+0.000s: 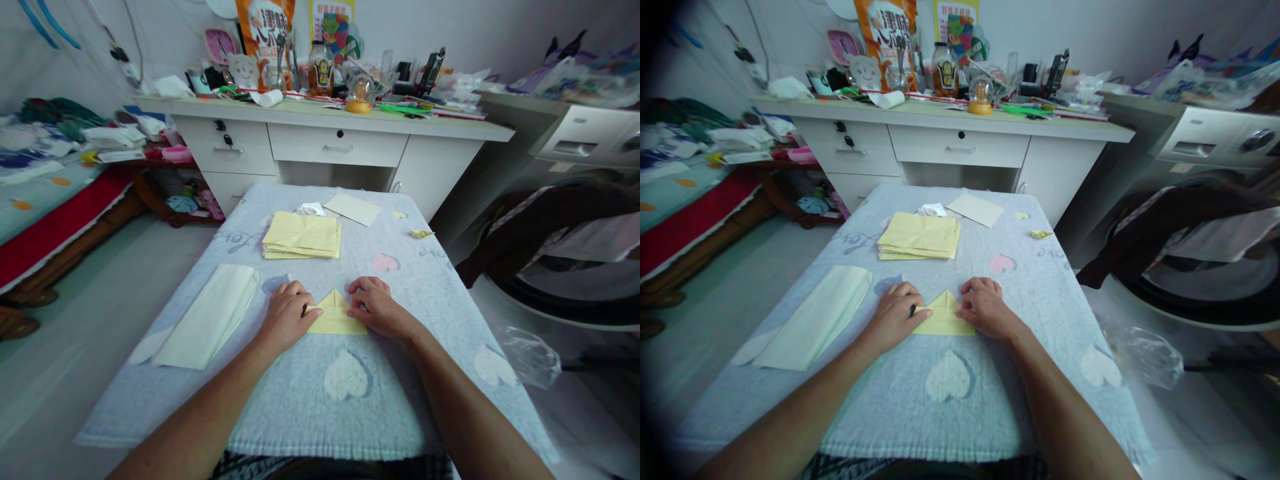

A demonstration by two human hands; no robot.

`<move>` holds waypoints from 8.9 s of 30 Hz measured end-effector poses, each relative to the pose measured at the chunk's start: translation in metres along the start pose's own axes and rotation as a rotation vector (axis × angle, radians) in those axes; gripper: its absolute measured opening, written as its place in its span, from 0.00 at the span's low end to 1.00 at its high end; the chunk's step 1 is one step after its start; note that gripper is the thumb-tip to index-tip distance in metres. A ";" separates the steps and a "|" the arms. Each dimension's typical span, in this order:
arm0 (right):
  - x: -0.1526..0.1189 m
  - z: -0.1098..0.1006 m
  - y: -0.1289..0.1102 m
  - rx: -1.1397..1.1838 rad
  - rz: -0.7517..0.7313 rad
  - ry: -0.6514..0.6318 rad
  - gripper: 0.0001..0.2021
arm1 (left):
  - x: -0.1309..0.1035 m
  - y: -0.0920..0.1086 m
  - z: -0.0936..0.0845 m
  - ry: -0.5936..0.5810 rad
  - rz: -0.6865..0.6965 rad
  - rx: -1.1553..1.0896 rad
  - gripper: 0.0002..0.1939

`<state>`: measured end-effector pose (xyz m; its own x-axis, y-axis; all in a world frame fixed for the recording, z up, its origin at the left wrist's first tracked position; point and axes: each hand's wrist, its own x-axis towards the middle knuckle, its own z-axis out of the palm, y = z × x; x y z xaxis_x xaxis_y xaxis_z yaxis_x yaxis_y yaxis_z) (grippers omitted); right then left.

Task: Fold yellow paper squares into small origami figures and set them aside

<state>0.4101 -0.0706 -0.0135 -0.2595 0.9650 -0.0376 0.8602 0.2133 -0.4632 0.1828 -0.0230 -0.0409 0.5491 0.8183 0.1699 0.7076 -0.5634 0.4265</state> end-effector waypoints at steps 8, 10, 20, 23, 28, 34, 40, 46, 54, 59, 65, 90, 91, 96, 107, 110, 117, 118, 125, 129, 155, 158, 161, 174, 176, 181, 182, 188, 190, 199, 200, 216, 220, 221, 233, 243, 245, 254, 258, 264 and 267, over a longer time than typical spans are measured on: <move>0.000 0.000 -0.003 -0.110 0.047 0.017 0.08 | -0.001 -0.002 -0.002 0.002 -0.038 -0.050 0.03; 0.000 0.001 -0.009 -0.163 0.029 -0.002 0.06 | -0.002 -0.004 -0.003 0.017 -0.007 -0.084 0.05; -0.001 0.019 -0.034 -0.198 0.008 0.064 0.08 | 0.001 0.002 -0.009 -0.087 0.096 -0.136 0.11; 0.000 0.024 -0.038 -0.228 0.047 0.103 0.14 | 0.001 0.001 -0.011 -0.120 0.093 -0.140 0.09; 0.002 0.029 -0.042 -0.268 0.076 0.102 0.16 | -0.001 -0.006 -0.015 -0.185 0.102 -0.175 0.12; 0.004 0.029 -0.042 -0.283 0.091 0.098 0.15 | 0.000 -0.009 -0.016 -0.193 0.101 -0.205 0.11; 0.004 0.031 -0.042 -0.303 0.096 0.105 0.14 | 0.001 -0.017 -0.014 -0.177 0.100 -0.189 0.08; 0.004 0.032 -0.042 -0.313 0.099 0.117 0.14 | 0.001 -0.018 -0.017 -0.204 0.047 -0.135 0.07; 0.006 0.037 -0.044 -0.313 0.140 0.148 0.18 | 0.001 -0.008 -0.011 -0.137 -0.059 -0.045 0.10; 0.004 0.036 -0.038 -0.290 0.193 0.190 0.22 | 0.001 -0.009 -0.009 -0.127 -0.075 -0.044 0.09; -0.001 0.025 -0.009 -0.215 0.189 0.198 0.30 | 0.003 -0.011 -0.014 -0.170 -0.089 -0.068 0.06; -0.003 0.012 0.005 -0.127 0.073 0.069 0.37 | 0.005 -0.011 -0.019 -0.213 -0.060 -0.054 0.10; -0.002 0.016 0.004 -0.139 0.079 0.093 0.36 | 0.005 -0.008 -0.017 -0.192 -0.048 -0.038 0.11; 0.001 0.026 0.004 -0.146 0.074 0.138 0.34 | 0.004 0.010 -0.002 -0.019 0.042 -0.049 0.19; -0.001 0.016 0.012 -0.041 -0.041 0.146 0.19 | 0.009 0.016 0.008 -0.063 0.149 -0.161 0.11; -0.002 0.012 0.012 -0.020 -0.069 0.164 0.21 | 0.009 0.015 0.007 -0.067 0.153 -0.167 0.11; -0.003 0.007 0.007 -0.013 -0.113 -0.014 0.10 | 0.010 0.013 0.008 -0.111 0.168 -0.154 0.07; -0.003 0.006 0.006 -0.014 -0.108 -0.033 0.08 | 0.011 0.013 0.008 -0.118 0.169 -0.152 0.06; -0.004 -0.005 0.004 -0.012 -0.102 -0.083 0.04 | 0.010 0.016 0.007 -0.112 0.163 -0.122 0.05; -0.004 -0.006 0.001 -0.019 -0.097 -0.074 0.06 | 0.009 0.017 0.008 -0.093 0.154 -0.105 0.05; -0.007 0.006 0.008 -0.168 0.197 -0.045 0.39 | 0.007 0.006 -0.001 -0.130 0.037 -0.072 0.11; -0.009 -0.003 0.021 -0.142 0.199 -0.110 0.43 | 0.006 -0.008 -0.008 -0.168 0.002 -0.071 0.16; -0.011 -0.009 0.033 -0.120 0.173 -0.136 0.45 | 0.004 -0.020 -0.014 -0.197 -0.011 -0.072 0.16; 0.001 -0.001 0.008 0.040 0.019 0.077 0.16 | 0.004 -0.017 -0.027 -0.250 0.022 -0.085 0.16; 0.004 0.009 -0.001 -0.022 0.028 0.095 0.17 | 0.004 -0.018 -0.026 -0.245 0.032 -0.095 0.16; 0.009 0.017 -0.008 -0.007 -0.033 0.140 0.13 | 0.008 -0.015 -0.018 -0.175 0.045 -0.134 0.21; 0.009 0.016 -0.008 0.017 -0.053 0.156 0.12 | 0.008 -0.013 -0.017 -0.158 0.051 -0.155 0.21; 0.007 0.013 -0.014 0.297 -0.084 0.186 0.04 | 0.009 -0.001 -0.012 -0.243 -0.073 -0.610 0.09; 0.007 0.014 -0.013 0.451 -0.093 0.261 0.09 | 0.009 0.000 -0.010 -0.246 -0.141 -0.822 0.11; 0.012 0.026 -0.005 0.987 -0.024 0.361 0.24 | 0.014 0.010 -0.002 -0.170 -0.158 -1.407 0.22; 0.013 0.028 -0.006 0.997 -0.038 0.313 0.21 | 0.014 0.012 0.000 -0.176 -0.150 -1.391 0.22; 0.004 0.016 -0.004 -0.019 -0.252 0.602 0.08 | -0.007 0.022 0.000 0.285 0.077 -0.632 0.40; 0.007 0.023 -0.008 -0.202 -0.240 0.505 0.11 | -0.009 0.025 -0.001 0.255 0.192 -0.514 0.29; 0.007 0.025 -0.010 -0.223 -0.245 0.486 0.11 | -0.008 0.025 -0.001 0.233 0.209 -0.487 0.25; 0.001 0.012 0.003 -0.095 -0.202 0.356 0.15 | 0.000 0.014 -0.002 0.186 0.113 -0.583 0.08; 0.005 0.017 0.008 -0.051 -0.180 0.184 0.14 | 0.001 0.011 0.003 0.068 0.091 -0.351 0.14; 0.005 0.017 0.008 -0.051 -0.178 0.173 0.14 | 0.000 0.011 0.004 0.062 0.117 -0.293 0.12; 0.006 0.010 0.016 0.000 -0.151 0.174 0.09 | 0.002 0.009 0.002 0.049 0.113 -0.200 0.02; 0.007 0.007 0.024 0.109 -0.162 0.198 0.03 | 0.004 0.007 0.002 0.039 0.075 -0.209 0.04; 0.008 0.003 0.034 0.227 -0.129 0.217 0.05 | 0.005 0.004 0.004 0.038 0.052 -0.189 0.06; 0.008 0.002 0.035 0.240 -0.135 0.217 0.04 | 0.004 0.004 0.004 0.044 0.056 -0.183 0.07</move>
<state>0.4375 -0.0559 -0.0316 -0.2420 0.9460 0.2157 0.6903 0.3240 -0.6469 0.1897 -0.0219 -0.0424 0.5627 0.7925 0.2351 0.5816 -0.5816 0.5688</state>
